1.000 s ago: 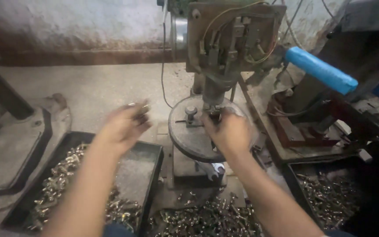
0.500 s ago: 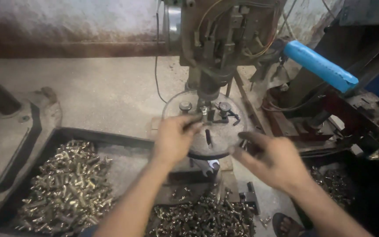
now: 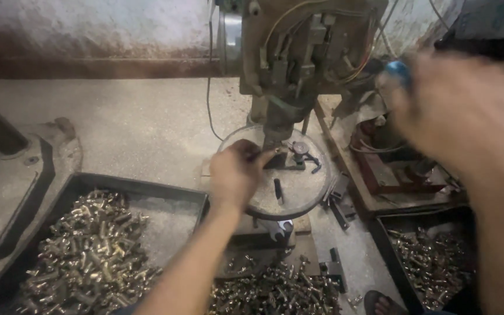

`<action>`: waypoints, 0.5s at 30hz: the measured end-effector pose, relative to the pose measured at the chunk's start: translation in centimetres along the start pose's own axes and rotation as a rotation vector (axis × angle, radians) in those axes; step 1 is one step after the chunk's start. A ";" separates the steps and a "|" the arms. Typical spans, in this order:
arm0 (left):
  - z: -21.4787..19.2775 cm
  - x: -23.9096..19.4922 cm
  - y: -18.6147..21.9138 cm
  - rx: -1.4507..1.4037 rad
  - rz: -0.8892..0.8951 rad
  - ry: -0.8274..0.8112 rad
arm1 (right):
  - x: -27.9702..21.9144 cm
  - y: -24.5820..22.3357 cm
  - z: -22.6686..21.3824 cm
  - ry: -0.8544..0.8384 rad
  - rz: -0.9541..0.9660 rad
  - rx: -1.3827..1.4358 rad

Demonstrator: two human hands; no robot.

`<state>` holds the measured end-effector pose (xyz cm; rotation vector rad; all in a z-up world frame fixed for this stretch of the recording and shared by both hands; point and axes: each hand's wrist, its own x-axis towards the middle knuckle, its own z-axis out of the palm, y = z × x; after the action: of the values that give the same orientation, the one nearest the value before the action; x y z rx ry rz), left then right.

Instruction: The person picks small metal hook parts from a tray and places each one into a bench press fixture, then pulls the blue-handled lever to press the part, releasing the pressed piece into a lower bin. The cycle repeats continuously, with the person occasionally sorting or repositioning parts in the tray by hand.

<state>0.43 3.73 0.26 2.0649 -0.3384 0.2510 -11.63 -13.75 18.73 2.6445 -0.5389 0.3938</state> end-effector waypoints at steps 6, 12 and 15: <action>-8.4 2.5 -4.4 0.309 -0.320 -0.343 | 2.8 -0.2 10.2 -0.081 0.151 0.567; -12.3 -1.9 -18.7 0.853 -0.454 -0.617 | 2.7 -2.0 15.9 0.569 -0.044 0.826; -9.3 -6.6 -26.9 0.996 -0.417 -0.724 | 3.5 -2.9 17.8 0.647 -0.051 0.862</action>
<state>3.04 25.48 -19.15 3.1011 -0.2066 -0.7543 -3.94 -20.30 3.41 2.9938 -0.0745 1.6980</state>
